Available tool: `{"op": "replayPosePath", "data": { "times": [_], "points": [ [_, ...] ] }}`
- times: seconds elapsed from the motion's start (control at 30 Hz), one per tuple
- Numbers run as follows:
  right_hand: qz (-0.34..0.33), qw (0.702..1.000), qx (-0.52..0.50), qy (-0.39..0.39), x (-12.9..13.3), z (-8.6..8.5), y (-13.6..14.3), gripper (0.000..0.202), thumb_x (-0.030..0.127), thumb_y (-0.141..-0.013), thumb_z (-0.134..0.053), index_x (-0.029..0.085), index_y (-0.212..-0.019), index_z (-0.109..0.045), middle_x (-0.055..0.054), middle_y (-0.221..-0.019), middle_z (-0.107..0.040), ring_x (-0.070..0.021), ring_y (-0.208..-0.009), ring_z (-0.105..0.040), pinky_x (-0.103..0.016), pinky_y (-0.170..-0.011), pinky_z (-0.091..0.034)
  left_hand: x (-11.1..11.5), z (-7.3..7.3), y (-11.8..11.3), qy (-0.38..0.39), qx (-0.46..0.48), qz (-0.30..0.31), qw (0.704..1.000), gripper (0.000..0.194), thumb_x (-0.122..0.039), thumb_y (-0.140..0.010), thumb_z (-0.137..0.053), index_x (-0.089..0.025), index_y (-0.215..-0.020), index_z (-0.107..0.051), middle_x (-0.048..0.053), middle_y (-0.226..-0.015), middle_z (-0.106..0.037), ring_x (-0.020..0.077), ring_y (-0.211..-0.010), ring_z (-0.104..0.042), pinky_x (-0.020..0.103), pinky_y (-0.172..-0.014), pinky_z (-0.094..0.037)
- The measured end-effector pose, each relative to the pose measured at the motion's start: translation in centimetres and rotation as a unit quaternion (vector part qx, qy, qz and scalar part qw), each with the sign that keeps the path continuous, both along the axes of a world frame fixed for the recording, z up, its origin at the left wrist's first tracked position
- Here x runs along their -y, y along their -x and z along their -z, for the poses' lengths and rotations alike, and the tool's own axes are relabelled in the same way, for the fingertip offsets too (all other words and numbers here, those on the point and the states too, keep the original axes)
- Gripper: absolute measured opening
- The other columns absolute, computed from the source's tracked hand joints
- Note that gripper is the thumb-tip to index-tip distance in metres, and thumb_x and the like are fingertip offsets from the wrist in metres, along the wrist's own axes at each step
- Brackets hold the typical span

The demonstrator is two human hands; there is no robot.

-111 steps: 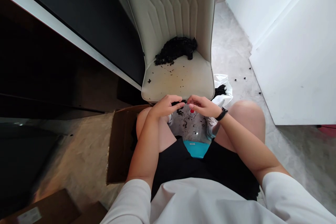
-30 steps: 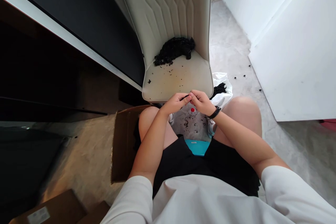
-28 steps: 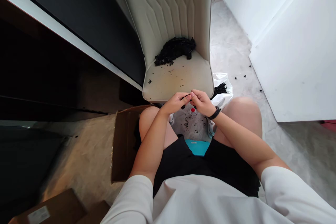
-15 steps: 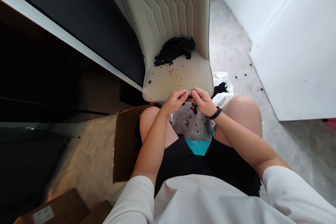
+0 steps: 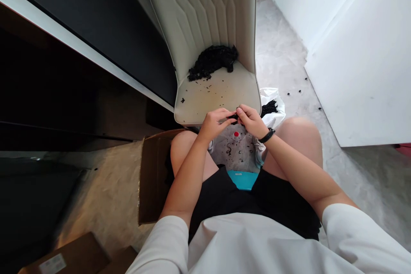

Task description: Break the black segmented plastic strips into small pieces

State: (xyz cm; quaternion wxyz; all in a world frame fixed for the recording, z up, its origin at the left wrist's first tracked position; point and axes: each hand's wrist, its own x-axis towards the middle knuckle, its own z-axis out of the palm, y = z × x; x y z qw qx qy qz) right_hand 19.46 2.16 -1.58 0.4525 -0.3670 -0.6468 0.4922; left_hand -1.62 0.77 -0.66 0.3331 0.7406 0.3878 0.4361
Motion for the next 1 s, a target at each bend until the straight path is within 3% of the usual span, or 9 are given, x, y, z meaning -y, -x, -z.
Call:
{"op": "replayPosePath", "data": {
  "times": [0.1,0.23,0.3,0.4,0.57,0.63,0.73,0.87,1.0],
  "points": [
    [0.022,0.999,-0.032,0.01,-0.1,0.1,0.4,0.07,0.088,-0.099,-0.064,0.023,-0.074,-0.053,-0.003,-0.085,-0.054,-0.0176,-0.077,-0.049,-0.033,-0.067,-0.041,-0.3,0.1,-0.1,-0.035,0.028,-0.047,0.998,0.027,-0.046,-0.092,-0.093,-0.03,-0.114,-0.093,0.007,-0.104,-0.081,0.0189,-0.098,-0.076,0.034,-0.091,-0.06],
    [-0.035,0.974,-0.132,0.178,0.4,0.0,1.3,0.069,0.088,-0.088,-0.077,0.025,-0.08,-0.05,0.004,-0.077,-0.04,-0.0123,-0.062,-0.031,-0.03,-0.052,-0.027,-0.5,0.5,-0.1,-0.056,0.034,-0.064,0.996,0.027,-0.046,-0.088,-0.097,-0.031,-0.111,-0.094,0.006,-0.108,-0.074,0.0177,-0.097,-0.071,0.034,-0.089,-0.059],
    [-0.042,0.962,-0.15,0.223,0.7,-0.1,1.7,0.069,0.088,-0.086,-0.08,0.026,-0.086,-0.052,0.005,-0.075,-0.04,-0.0114,-0.06,-0.032,-0.028,-0.051,-0.021,-0.5,0.7,-0.2,-0.052,0.027,-0.054,0.997,0.027,-0.047,-0.088,-0.096,-0.03,-0.109,-0.093,0.006,-0.109,-0.073,0.0166,-0.092,-0.069,0.034,-0.085,-0.059],
    [-0.053,0.964,-0.121,0.23,0.8,-0.1,2.0,0.067,0.088,-0.088,-0.078,0.024,-0.095,-0.06,0.004,-0.074,-0.05,-0.0119,-0.061,-0.042,-0.028,-0.05,-0.021,-0.2,0.9,-0.4,-0.045,0.023,-0.046,0.998,0.025,-0.05,-0.09,-0.094,-0.028,-0.103,-0.093,0.006,-0.108,-0.073,0.0174,-0.092,-0.068,0.035,-0.085,-0.059],
    [-0.066,0.974,-0.078,0.203,0.4,0.0,1.9,0.075,0.095,-0.091,-0.066,0.021,-0.079,-0.062,0.002,-0.066,-0.052,-0.0116,-0.058,-0.035,-0.03,-0.051,-0.021,0.0,0.8,-0.7,-0.051,0.026,-0.077,0.995,0.02,-0.047,-0.092,-0.093,-0.028,-0.099,-0.092,0.006,-0.104,-0.074,0.02,-0.096,-0.068,0.038,-0.088,-0.058],
    [-0.061,0.981,-0.078,0.169,0.3,-0.1,1.9,0.076,0.095,-0.092,-0.065,0.021,-0.076,-0.063,0.0,-0.068,-0.055,-0.0123,-0.061,-0.04,-0.03,-0.053,-0.025,0.0,0.7,-0.8,-0.041,0.036,-0.083,0.995,0.023,-0.049,-0.092,-0.092,-0.028,-0.099,-0.092,0.007,-0.105,-0.074,0.0205,-0.097,-0.069,0.039,-0.091,-0.058],
    [-0.055,0.979,-0.113,0.159,0.5,-0.1,2.2,0.076,0.095,-0.092,-0.066,0.021,-0.076,-0.063,0.0,-0.069,-0.059,-0.0137,-0.065,-0.048,-0.029,-0.056,-0.032,-0.3,0.7,-1.0,-0.017,0.074,-0.09,0.993,0.028,-0.053,-0.092,-0.092,-0.027,-0.099,-0.092,0.007,-0.106,-0.074,0.021,-0.1,-0.07,0.04,-0.094,-0.059],
    [-0.036,0.966,-0.175,0.189,0.6,0.4,2.7,0.072,0.091,-0.088,-0.075,0.021,-0.079,-0.063,0.003,-0.067,-0.055,-0.0125,-0.061,-0.047,-0.028,-0.057,-0.036,-0.4,1.0,-1.6,0.025,0.138,-0.11,0.984,0.029,-0.054,-0.09,-0.094,-0.026,-0.097,-0.091,0.005,-0.101,-0.073,0.0187,-0.099,-0.07,0.035,-0.088,-0.057],
    [-0.018,0.959,-0.206,0.192,0.3,0.6,3.4,0.069,0.089,-0.085,-0.08,0.022,-0.084,-0.065,0.003,-0.068,-0.055,-0.0128,-0.061,-0.047,-0.029,-0.058,-0.041,0.1,1.6,-3.7,0.082,0.244,-0.143,0.956,0.039,-0.062,-0.085,-0.096,-0.025,-0.095,-0.09,0.003,-0.095,-0.066,0.0153,-0.092,-0.065,0.03,-0.08,-0.056]
  ]
}}
